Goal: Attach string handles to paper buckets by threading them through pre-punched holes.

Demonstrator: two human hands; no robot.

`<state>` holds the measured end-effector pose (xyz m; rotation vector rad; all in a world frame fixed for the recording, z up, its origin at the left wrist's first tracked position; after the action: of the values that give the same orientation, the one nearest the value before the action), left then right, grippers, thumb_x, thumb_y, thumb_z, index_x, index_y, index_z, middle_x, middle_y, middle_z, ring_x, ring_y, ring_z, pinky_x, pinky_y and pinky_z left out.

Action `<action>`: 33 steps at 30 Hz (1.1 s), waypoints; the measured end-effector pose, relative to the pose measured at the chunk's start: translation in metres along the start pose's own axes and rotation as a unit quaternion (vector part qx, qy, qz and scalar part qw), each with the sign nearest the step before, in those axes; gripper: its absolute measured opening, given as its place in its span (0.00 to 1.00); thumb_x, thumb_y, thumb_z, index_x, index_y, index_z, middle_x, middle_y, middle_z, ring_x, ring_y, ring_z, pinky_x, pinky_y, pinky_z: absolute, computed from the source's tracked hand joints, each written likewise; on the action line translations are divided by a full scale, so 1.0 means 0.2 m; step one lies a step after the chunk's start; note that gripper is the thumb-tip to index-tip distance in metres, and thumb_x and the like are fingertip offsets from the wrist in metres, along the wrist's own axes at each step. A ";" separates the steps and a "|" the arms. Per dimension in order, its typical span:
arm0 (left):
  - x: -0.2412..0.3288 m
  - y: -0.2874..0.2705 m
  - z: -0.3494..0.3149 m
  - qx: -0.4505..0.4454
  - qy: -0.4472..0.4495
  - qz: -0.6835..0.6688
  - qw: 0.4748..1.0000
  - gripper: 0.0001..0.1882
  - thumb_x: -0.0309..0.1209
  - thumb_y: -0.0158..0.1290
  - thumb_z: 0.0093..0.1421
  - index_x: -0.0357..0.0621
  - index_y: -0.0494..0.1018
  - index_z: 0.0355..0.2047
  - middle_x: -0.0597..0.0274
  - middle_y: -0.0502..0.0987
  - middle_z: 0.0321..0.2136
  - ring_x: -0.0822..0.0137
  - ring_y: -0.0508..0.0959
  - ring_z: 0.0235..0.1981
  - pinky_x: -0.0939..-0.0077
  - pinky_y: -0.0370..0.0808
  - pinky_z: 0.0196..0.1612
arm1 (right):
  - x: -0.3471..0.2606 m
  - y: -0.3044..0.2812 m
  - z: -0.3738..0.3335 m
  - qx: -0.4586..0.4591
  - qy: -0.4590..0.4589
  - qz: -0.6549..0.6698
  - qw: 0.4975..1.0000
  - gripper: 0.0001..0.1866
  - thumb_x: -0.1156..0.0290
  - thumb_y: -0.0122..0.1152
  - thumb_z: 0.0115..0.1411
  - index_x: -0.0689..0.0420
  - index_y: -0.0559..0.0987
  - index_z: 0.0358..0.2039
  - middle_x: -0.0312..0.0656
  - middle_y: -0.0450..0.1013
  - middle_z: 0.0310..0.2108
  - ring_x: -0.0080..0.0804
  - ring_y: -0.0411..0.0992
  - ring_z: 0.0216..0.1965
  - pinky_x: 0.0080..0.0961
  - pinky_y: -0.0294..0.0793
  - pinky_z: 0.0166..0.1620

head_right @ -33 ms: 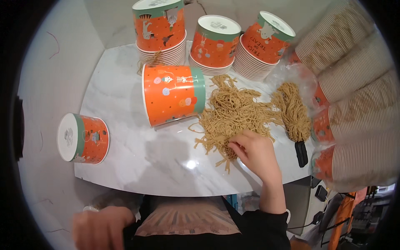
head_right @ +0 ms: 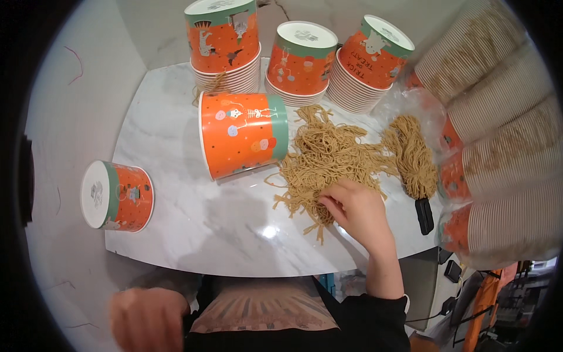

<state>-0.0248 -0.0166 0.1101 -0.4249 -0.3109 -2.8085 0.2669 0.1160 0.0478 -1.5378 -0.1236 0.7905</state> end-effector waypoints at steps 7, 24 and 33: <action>-0.34 0.25 0.15 -0.071 -0.044 0.773 0.629 0.19 0.27 0.51 0.63 0.44 0.76 0.54 0.61 0.74 0.60 0.62 0.71 0.61 0.62 0.77 0.59 | -0.14 0.26 0.25 0.017 -0.210 0.015 0.977 0.04 0.70 0.67 0.56 0.55 0.81 0.30 0.39 0.72 0.32 0.39 0.75 0.37 0.37 0.77 0.35; -0.21 0.03 0.11 -0.161 0.097 0.774 0.605 0.19 0.27 0.55 0.59 0.53 0.77 0.51 0.67 0.75 0.46 0.73 0.76 0.37 0.76 0.76 0.33 | 0.01 0.14 0.18 0.089 -0.091 0.271 0.954 0.05 0.78 0.61 0.54 0.60 0.75 0.32 0.41 0.73 0.33 0.38 0.73 0.38 0.30 0.72 0.46; -0.35 -0.20 -0.21 0.022 -0.244 0.724 0.644 0.17 0.25 0.66 0.54 0.37 0.80 0.44 0.56 0.83 0.38 0.62 0.83 0.31 0.74 0.79 0.30 | -0.33 0.04 -0.04 0.025 -0.185 0.198 0.962 0.09 0.79 0.65 0.54 0.58 0.75 0.36 0.42 0.70 0.27 0.41 0.73 0.30 0.34 0.72 0.33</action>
<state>0.0165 0.0275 0.0429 -0.8828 -0.0414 -1.0527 0.2182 0.0739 0.0673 -1.3690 -0.0689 1.3877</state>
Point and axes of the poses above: each hand's wrist, its own z-axis towards the middle knuckle, its own y-axis out of the palm, x = y × z, the point moved 2 cm from there along z, towards the middle knuckle
